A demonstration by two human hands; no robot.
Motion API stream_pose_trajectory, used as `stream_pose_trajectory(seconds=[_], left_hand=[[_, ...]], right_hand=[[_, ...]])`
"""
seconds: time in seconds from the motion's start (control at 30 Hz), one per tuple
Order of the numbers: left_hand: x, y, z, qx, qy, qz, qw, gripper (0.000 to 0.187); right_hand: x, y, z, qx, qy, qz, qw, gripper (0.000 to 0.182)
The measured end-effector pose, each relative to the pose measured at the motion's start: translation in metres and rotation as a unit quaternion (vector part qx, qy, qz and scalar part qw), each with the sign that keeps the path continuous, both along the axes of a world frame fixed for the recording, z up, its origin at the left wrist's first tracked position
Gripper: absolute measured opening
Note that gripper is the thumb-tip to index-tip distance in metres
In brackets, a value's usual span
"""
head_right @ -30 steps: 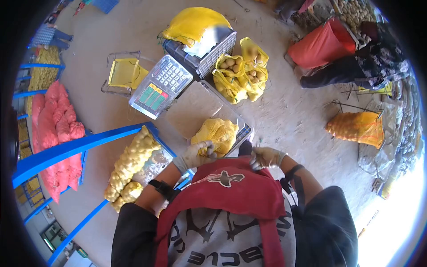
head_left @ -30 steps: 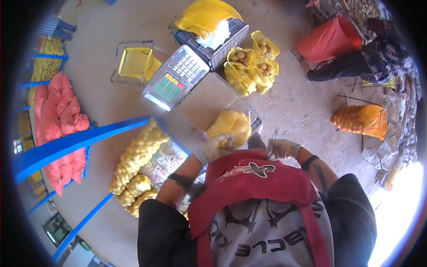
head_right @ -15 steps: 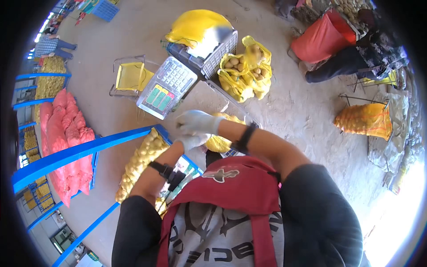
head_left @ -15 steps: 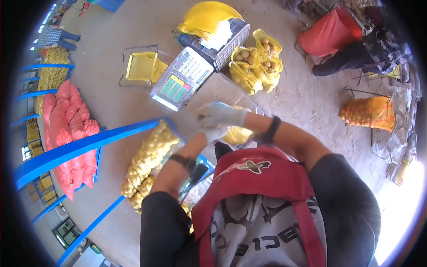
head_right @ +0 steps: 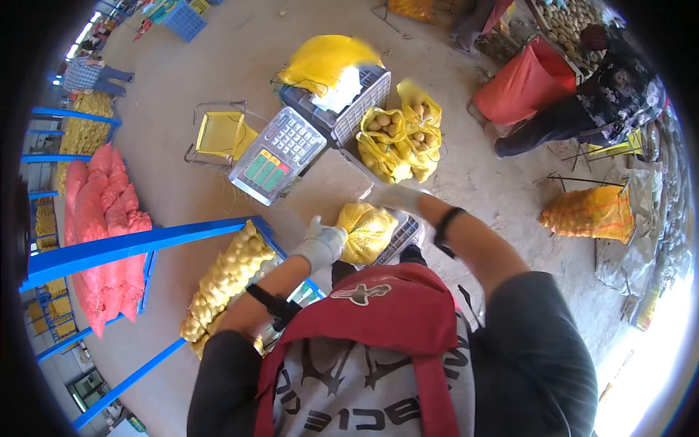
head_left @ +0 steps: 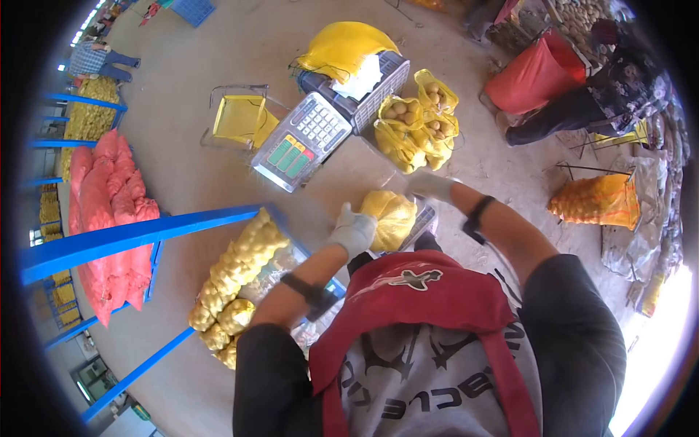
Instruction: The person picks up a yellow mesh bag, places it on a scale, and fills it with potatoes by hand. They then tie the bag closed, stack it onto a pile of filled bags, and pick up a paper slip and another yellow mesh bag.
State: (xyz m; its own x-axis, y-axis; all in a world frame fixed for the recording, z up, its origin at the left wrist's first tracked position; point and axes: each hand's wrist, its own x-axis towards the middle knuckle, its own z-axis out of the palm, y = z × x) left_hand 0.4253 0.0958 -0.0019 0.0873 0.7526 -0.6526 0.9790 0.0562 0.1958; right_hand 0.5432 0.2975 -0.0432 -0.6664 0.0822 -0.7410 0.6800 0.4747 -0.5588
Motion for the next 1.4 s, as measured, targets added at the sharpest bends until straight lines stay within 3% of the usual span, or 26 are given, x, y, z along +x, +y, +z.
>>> stream_pose_trajectory(seconds=[0.03, 0.07, 0.1, 0.13, 0.17, 0.23, 0.27, 0.3, 0.33, 0.4, 0.47, 0.53, 0.57, 0.6, 0.63, 0.7, 0.73, 0.83, 0.9, 0.97, 1.03, 1.13, 1.23, 1.3, 1.33, 1.4], left_hand=[[0.008, 0.01, 0.014, 0.003, -0.004, 0.002, 1.0, 0.016], [0.014, 0.019, 0.028, 0.01, 0.059, -0.136, 0.989, 0.019], [0.015, 0.026, 0.034, 0.015, 0.125, -0.272, 0.954, 0.021], [0.013, 0.024, 0.026, 0.028, 0.101, -0.208, 0.972, 0.025], [0.009, 0.015, 0.005, 0.022, 0.105, -0.206, 0.973, 0.025], [0.003, -0.003, -0.041, 0.086, -0.066, 0.118, 0.987, 0.023], [0.0, -0.011, -0.017, 0.283, -0.079, 0.148, 0.944, 0.024], [-0.001, -0.012, -0.028, 0.286, -0.078, 0.152, 0.943, 0.024], [-0.003, -0.013, -0.053, 0.162, -0.199, 0.323, 0.911, 0.023], [0.001, -0.018, -0.107, 0.034, -0.312, 0.479, 0.82, 0.022], [0.019, -0.026, -0.165, 0.174, -0.543, 0.465, 0.678, 0.021], [0.047, -0.018, -0.227, 0.277, -0.612, 0.521, 0.527, 0.025], [0.055, -0.014, -0.248, 0.312, -0.577, 0.596, 0.463, 0.026], [0.044, -0.007, -0.158, 0.142, -0.664, 0.665, 0.31, 0.025], [0.031, 0.002, -0.054, -0.015, -0.669, 0.735, 0.106, 0.026], [0.022, -0.004, -0.011, -0.031, -0.544, 0.774, 0.324, 0.033], [0.017, -0.007, -0.011, -0.023, -0.542, 0.779, 0.315, 0.033], [0.012, -0.009, -0.012, -0.081, -0.642, 0.726, 0.232, 0.045], [0.012, -0.013, -0.027, -0.083, -0.708, 0.7, 0.025, 0.055], [0.024, -0.015, -0.056, -0.088, -0.717, 0.691, 0.017, 0.068], [0.027, -0.019, -0.016, -0.037, -0.69, 0.685, 0.23, 0.082], [0.025, -0.017, 0.003, -0.019, -0.708, 0.659, 0.253, 0.087], [0.006, -0.018, 0.009, 0.074, -0.74, 0.594, 0.305, 0.069], [-0.009, -0.028, -0.001, -0.039, -0.687, 0.702, 0.186, 0.047], [-0.006, -0.028, 0.004, -0.053, -0.691, 0.693, 0.197, 0.047], [0.001, -0.015, 0.031, 0.067, -0.631, 0.681, 0.366, 0.035]], right_hand=[[-0.026, 0.001, -0.036, 0.183, 0.22, 0.131, 0.949, 0.015], [-0.053, -0.005, -0.072, 0.345, 0.422, 0.25, 0.8, 0.015], [-0.076, -0.03, -0.006, 0.21, 0.29, 0.182, 0.916, 0.014], [-0.1, -0.056, 0.068, 0.112, 0.147, 0.076, 0.98, 0.013], [-0.103, -0.075, 0.071, 0.107, 0.152, 0.077, 0.979, 0.013], [-0.104, -0.1, 0.073, 0.118, 0.265, 0.185, 0.939, 0.019], [-0.097, -0.1, 0.056, 0.119, 0.266, 0.19, 0.938, 0.019], [-0.082, -0.096, 0.023, 0.091, 0.35, 0.121, 0.924, 0.024], [-0.067, -0.089, 0.005, 0.061, 0.43, 0.051, 0.899, 0.029], [-0.032, -0.075, 0.056, 0.003, 0.136, -0.111, 0.984, 0.039], [-0.008, -0.095, 0.048, -0.323, -0.06, -0.284, 0.901, 0.049], [0.013, -0.114, 0.054, -0.541, -0.017, -0.291, 0.789, 0.049], [0.013, -0.114, 0.046, -0.507, 0.08, -0.264, 0.816, 0.047], [0.013, -0.115, 0.035, -0.478, 0.175, -0.24, 0.827, 0.045], [0.013, -0.099, 0.052, -0.463, 0.044, -0.318, 0.826, 0.045], [0.015, -0.061, 0.032, -0.306, 0.088, -0.364, 0.875, 0.04], [0.013, -0.055, 0.046, -0.297, 0.089, -0.407, 0.859, 0.03], [0.019, -0.087, 0.039, -0.274, 0.059, -0.302, 0.911, 0.02], [0.035, -0.09, 0.022, -0.26, 0.028, -0.134, 0.956, 0.016], [0.062, -0.066, -0.045, -0.097, 0.199, 0.009, 0.975, 0.024], [0.048, -0.072, -0.032, -0.027, 0.174, -0.24, 0.955, 0.035], [-0.01, -0.115, 0.046, -0.208, 0.149, -0.304, 0.918, 0.043], [-0.016, -0.115, 0.024, -0.143, 0.192, -0.308, 0.921, 0.041], [-0.001, -0.105, 0.019, -0.118, 0.129, -0.32, 0.931, 0.041], [0.002, -0.107, 0.021, -0.112, 0.129, -0.305, 0.937, 0.043], [0.005, -0.109, 0.018, -0.044, 0.23, -0.246, 0.941, 0.044]])
